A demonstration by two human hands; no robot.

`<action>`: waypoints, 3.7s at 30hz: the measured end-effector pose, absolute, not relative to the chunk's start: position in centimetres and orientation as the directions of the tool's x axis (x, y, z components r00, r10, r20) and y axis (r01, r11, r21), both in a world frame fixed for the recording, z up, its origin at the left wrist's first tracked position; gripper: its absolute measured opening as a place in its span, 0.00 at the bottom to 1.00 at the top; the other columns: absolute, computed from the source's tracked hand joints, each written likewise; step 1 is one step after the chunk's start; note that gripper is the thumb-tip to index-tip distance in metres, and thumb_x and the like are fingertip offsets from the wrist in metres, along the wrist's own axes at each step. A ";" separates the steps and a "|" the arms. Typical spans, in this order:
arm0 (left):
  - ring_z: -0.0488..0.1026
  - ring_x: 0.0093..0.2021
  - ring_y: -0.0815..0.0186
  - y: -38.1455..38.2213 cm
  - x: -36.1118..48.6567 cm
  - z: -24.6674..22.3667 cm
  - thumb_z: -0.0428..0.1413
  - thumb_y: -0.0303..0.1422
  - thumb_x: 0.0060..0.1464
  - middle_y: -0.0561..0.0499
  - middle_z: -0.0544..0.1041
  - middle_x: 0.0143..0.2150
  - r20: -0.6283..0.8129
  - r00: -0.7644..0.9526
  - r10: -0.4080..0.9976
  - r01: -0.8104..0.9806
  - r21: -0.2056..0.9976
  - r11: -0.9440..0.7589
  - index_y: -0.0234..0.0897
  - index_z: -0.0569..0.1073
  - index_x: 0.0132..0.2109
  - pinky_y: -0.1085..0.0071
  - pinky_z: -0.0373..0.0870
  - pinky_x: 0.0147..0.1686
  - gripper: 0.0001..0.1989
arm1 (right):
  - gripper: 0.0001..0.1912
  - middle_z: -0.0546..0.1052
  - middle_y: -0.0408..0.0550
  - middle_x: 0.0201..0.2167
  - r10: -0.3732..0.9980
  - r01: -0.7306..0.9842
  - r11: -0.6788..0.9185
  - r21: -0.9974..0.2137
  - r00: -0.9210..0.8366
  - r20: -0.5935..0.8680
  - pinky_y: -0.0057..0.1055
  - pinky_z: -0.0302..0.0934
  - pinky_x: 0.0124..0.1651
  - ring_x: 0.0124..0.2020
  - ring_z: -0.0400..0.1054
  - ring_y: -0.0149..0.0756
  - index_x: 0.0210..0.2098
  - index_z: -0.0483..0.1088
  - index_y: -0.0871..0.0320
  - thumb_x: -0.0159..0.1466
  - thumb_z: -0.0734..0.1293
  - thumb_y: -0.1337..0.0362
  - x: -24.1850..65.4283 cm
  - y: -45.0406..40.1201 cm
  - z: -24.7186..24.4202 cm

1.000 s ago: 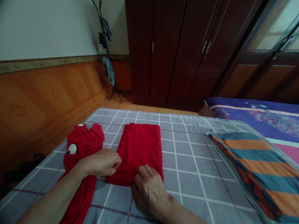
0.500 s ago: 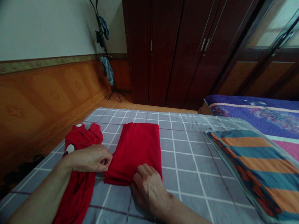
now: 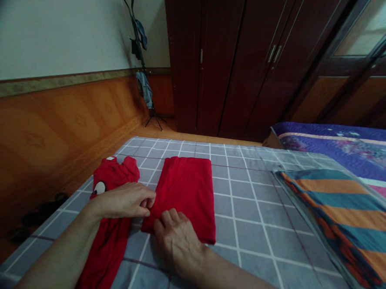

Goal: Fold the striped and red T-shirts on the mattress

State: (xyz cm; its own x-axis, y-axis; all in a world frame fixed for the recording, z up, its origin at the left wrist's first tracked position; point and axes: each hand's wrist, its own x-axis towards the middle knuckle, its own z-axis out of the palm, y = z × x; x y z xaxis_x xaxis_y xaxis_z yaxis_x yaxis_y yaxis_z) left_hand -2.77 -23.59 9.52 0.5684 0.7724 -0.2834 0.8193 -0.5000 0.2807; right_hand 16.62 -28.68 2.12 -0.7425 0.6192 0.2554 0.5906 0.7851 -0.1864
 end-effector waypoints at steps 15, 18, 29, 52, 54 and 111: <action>0.70 0.35 0.63 -24.0 -1.0 9.3 0.53 0.28 0.50 0.53 0.74 0.33 -0.219 0.542 0.812 0.840 0.179 -0.512 0.39 0.67 0.34 0.70 0.60 0.32 0.03 | 0.10 0.72 0.42 0.20 0.944 0.349 0.155 -0.924 -0.328 0.035 0.24 0.54 0.26 0.22 0.62 0.29 0.24 0.71 0.61 0.57 0.61 0.66 16.0 -25.3 0.9; 0.69 0.32 0.65 -24.1 -1.6 9.5 0.51 0.26 0.49 0.53 0.73 0.30 -0.243 0.542 0.804 0.840 0.166 -0.516 0.39 0.68 0.30 0.71 0.59 0.30 0.04 | 0.10 0.71 0.42 0.21 0.938 0.385 0.209 -0.899 -0.339 0.073 0.24 0.54 0.26 0.23 0.62 0.29 0.24 0.70 0.60 0.58 0.62 0.65 16.3 -25.8 1.0; 0.71 0.32 0.65 -23.4 -3.0 10.0 0.52 0.28 0.50 0.53 0.75 0.30 -0.262 0.467 0.845 0.884 0.152 -0.441 0.39 0.73 0.30 0.73 0.59 0.29 0.05 | 0.05 0.68 0.45 0.30 0.631 0.580 0.776 -0.250 -0.728 0.269 0.28 0.52 0.31 0.32 0.59 0.33 0.28 0.69 0.56 0.60 0.63 0.70 15.7 -28.3 0.7; 0.74 0.38 0.62 -13.8 -0.5 2.0 0.51 0.41 0.55 0.48 0.78 0.35 0.009 0.037 0.999 0.929 0.367 -0.038 0.38 0.73 0.34 0.71 0.63 0.34 0.12 | 0.03 0.69 0.47 0.39 0.530 0.428 0.834 -0.349 -0.798 0.287 0.33 0.53 0.44 0.39 0.59 0.36 0.33 0.68 0.56 0.59 0.62 0.67 15.7 -28.8 0.2; 0.73 0.36 0.61 -13.0 -0.2 1.8 0.53 0.44 0.52 0.48 0.78 0.34 0.009 0.010 1.000 0.921 0.390 -0.013 0.38 0.73 0.33 0.71 0.63 0.33 0.13 | 0.03 0.69 0.47 0.40 0.529 0.428 0.831 -0.355 -0.805 0.268 0.33 0.53 0.44 0.40 0.59 0.36 0.33 0.68 0.56 0.58 0.63 0.66 15.7 -28.7 0.1; 0.37 0.69 0.52 -16.9 4.7 0.4 0.42 0.50 0.60 0.37 0.43 0.69 0.051 0.321 0.946 0.934 0.145 -0.325 0.27 0.50 0.67 0.51 0.40 0.64 0.37 | 0.09 0.71 0.45 0.33 0.415 0.366 0.910 -0.196 -0.821 0.392 0.29 0.58 0.33 0.31 0.60 0.33 0.27 0.67 0.57 0.59 0.66 0.60 14.4 -27.3 -4.8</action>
State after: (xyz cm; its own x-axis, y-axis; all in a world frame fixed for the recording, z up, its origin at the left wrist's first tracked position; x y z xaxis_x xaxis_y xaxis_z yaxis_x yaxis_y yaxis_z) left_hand 4.74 -16.92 0.37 0.3214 0.9455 0.0513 0.9344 -0.3255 0.1449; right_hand 14.35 -27.32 -4.79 -0.8212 0.4147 0.3919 0.3658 0.9098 -0.1962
